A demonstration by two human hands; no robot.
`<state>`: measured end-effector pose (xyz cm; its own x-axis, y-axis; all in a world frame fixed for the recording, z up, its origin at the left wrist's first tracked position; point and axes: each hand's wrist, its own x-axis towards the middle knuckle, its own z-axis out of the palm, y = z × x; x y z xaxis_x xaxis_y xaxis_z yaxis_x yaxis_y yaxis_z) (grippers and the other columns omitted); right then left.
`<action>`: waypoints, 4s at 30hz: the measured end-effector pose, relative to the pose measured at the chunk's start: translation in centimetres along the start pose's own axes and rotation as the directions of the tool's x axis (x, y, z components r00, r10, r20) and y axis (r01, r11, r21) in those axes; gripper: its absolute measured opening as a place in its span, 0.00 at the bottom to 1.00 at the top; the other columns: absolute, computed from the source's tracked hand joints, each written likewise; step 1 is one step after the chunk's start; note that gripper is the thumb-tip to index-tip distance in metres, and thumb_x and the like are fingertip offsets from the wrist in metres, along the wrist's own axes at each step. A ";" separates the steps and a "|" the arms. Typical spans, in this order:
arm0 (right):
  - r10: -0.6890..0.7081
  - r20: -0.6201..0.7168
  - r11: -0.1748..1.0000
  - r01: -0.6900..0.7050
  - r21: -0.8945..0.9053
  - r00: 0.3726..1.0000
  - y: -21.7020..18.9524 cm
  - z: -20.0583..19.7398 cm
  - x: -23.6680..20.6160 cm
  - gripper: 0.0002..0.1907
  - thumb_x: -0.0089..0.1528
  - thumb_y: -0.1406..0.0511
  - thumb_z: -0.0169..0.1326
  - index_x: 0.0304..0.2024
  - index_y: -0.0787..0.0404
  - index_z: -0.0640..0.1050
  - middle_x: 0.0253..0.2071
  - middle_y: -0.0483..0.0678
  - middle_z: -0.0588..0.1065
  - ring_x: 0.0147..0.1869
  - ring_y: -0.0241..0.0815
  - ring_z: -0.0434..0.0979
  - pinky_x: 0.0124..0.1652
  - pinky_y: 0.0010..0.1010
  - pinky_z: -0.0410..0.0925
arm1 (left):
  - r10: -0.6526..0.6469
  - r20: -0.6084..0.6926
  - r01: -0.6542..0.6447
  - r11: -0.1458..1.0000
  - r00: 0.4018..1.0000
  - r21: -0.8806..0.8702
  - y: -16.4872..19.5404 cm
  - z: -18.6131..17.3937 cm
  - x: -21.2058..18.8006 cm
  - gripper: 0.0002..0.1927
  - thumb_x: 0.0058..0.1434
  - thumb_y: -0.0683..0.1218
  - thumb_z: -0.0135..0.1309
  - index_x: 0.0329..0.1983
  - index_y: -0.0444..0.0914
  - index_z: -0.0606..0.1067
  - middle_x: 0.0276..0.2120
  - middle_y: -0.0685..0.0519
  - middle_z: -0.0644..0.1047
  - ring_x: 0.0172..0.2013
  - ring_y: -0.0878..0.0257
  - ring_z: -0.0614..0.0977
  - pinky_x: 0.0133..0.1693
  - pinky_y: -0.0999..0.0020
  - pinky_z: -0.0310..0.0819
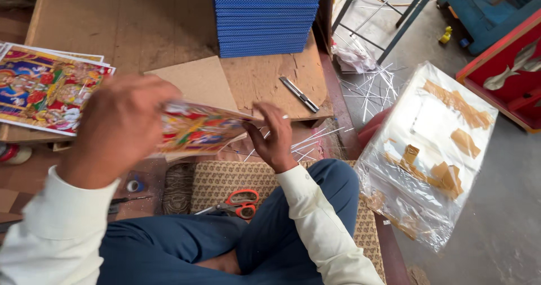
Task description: The person assembles religious cards by applying blue decorative tape to the edges of printed images mounted on cardboard. They use scissors to trim the tape and a utility knife to score the cardboard, then stack the finished cards.
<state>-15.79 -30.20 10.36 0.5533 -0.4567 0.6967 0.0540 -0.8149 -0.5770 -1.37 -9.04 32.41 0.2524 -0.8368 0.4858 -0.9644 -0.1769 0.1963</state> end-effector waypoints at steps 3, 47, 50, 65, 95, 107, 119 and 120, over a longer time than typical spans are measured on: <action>0.156 0.223 0.936 -0.216 0.276 0.962 0.6 1.0 -1.8 0.17 0.64 0.65 0.61 0.55 0.62 0.79 0.40 0.50 0.81 0.38 0.40 0.83 0.38 0.32 0.74 | -0.053 -0.043 0.057 0.995 0.998 0.087 -1.9 -0.3 1.6 0.06 0.67 0.35 0.55 0.42 0.38 0.80 0.37 0.46 0.79 0.42 0.45 0.80 0.50 0.48 0.70; 0.356 0.929 0.081 -0.986 -0.143 -0.105 -7.1 2.0 -16.9 0.17 0.65 0.59 0.58 0.45 0.68 0.76 0.26 0.49 0.76 0.22 0.35 0.74 0.20 0.23 0.62 | -0.638 0.652 0.004 -0.713 0.411 -0.701 -3.0 33.6 -19.2 0.17 0.58 0.44 0.65 0.48 0.33 0.76 0.39 0.50 0.81 0.36 0.60 0.84 0.40 0.65 0.83; 0.462 0.887 -0.046 -0.998 0.047 0.021 -8.8 0.5 -19.3 0.21 0.67 0.57 0.56 0.46 0.73 0.74 0.26 0.50 0.75 0.21 0.37 0.72 0.17 0.23 0.58 | -0.674 0.615 0.008 -0.671 0.409 -0.741 -2.7 33.5 -18.4 0.18 0.58 0.43 0.64 0.50 0.33 0.75 0.39 0.50 0.81 0.35 0.60 0.85 0.37 0.65 0.84; 0.631 0.706 0.142 -0.943 0.301 0.320 -9.5 1.1 -18.1 0.39 0.63 0.45 0.55 0.61 0.72 0.72 0.29 0.48 0.73 0.25 0.36 0.73 0.24 0.23 0.64 | -0.678 0.582 0.092 -0.612 0.450 -0.785 -0.1 31.0 -18.4 0.20 0.60 0.39 0.60 0.55 0.33 0.72 0.44 0.47 0.81 0.39 0.58 0.87 0.39 0.63 0.87; 0.690 0.656 0.181 -0.950 0.254 0.307 -9.3 1.2 -18.3 0.34 0.60 0.54 0.62 0.60 0.71 0.74 0.24 0.44 0.72 0.21 0.31 0.70 0.23 0.19 0.62 | -0.652 0.604 0.121 -0.627 0.458 -0.769 0.6 30.5 -18.6 0.21 0.60 0.40 0.60 0.55 0.33 0.72 0.45 0.47 0.80 0.41 0.56 0.86 0.43 0.59 0.86; 0.710 0.633 0.164 -0.947 0.276 0.308 -9.2 1.3 -18.8 0.31 0.60 0.59 0.63 0.60 0.71 0.74 0.27 0.42 0.71 0.25 0.29 0.69 0.23 0.21 0.67 | -0.652 0.618 0.138 -0.631 0.440 -0.764 0.6 31.2 -18.7 0.20 0.60 0.39 0.60 0.55 0.32 0.71 0.44 0.47 0.80 0.40 0.57 0.86 0.41 0.62 0.86; 0.724 0.608 0.165 -0.938 0.305 0.325 -8.7 1.2 -18.3 0.28 0.61 0.56 0.61 0.56 0.69 0.76 0.24 0.45 0.73 0.19 0.32 0.71 0.20 0.19 0.61 | -0.578 0.670 0.184 -0.678 0.466 -0.712 1.8 30.9 -19.0 0.21 0.59 0.38 0.60 0.55 0.32 0.71 0.43 0.46 0.81 0.39 0.56 0.86 0.41 0.61 0.85; 0.725 0.603 0.168 -0.935 0.312 0.331 -8.7 1.2 -18.2 0.27 0.61 0.55 0.61 0.55 0.68 0.76 0.24 0.46 0.73 0.19 0.32 0.72 0.20 0.19 0.61 | -0.562 0.676 0.193 -0.683 0.477 -0.704 2.0 30.8 -19.2 0.20 0.60 0.38 0.60 0.55 0.31 0.71 0.43 0.45 0.81 0.40 0.56 0.86 0.41 0.61 0.85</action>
<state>-25.33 -14.33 2.15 0.7241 -0.5270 -0.4448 -0.2488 0.4019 -0.8812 -10.57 -9.29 -2.74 0.6094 -0.6499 -0.4542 0.7627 0.3242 0.5596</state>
